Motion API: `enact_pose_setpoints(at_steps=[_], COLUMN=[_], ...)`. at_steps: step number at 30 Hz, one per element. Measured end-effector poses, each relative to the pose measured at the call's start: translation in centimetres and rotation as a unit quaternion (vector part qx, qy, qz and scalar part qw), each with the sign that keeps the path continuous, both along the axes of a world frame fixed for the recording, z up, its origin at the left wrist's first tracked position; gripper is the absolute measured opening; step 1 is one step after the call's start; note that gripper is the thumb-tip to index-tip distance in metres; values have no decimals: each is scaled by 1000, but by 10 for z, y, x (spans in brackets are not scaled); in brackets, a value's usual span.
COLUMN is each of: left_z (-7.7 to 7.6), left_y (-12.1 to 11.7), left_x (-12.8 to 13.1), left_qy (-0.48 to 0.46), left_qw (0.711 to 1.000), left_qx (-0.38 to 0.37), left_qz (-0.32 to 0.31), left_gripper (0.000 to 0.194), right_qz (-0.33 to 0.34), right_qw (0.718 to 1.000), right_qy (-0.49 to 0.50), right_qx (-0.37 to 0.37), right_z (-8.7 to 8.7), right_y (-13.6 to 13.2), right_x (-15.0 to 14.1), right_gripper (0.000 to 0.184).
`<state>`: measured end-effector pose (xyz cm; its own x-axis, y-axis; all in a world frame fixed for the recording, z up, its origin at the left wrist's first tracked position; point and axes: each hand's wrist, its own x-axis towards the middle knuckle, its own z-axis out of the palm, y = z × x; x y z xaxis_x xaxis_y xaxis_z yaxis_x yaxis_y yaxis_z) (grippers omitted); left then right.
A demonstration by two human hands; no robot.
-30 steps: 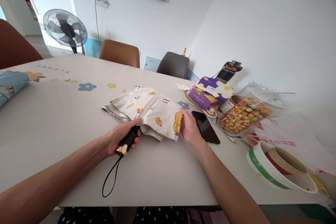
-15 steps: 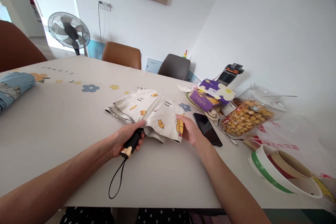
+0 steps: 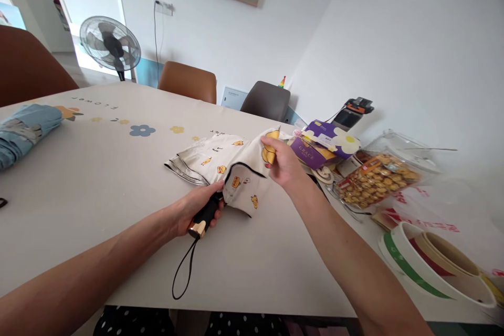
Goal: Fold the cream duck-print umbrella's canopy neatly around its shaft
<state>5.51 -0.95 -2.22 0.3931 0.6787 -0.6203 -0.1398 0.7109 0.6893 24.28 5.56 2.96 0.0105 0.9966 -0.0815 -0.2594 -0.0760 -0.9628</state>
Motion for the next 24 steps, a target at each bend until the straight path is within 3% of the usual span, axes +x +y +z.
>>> enact_pose_setpoints(at_steps=[7,15,22,24], left_z=[-5,-5,-7,-8], left_y=[6,6,6,6], left_x=[-2,0,1,1], left_qy=[-32,-10,5,-2], left_qw=[998,1000,1000,1000], left_qx=[-23,2,16,15], left_qz=[-42,-12,-12,-14], left_gripper=[26,48,49,45], right_qz=[61,76,103,141], right_qw=[997,995,991,987], right_qy=[23,44,55,37], right_qx=[-39,-46,-62,-71], right_z=[0,-5,-20,-25], right_y=[32,45,43,43], right_x=[-57,-65,-81,-86], right_gripper=[6,7,7,6])
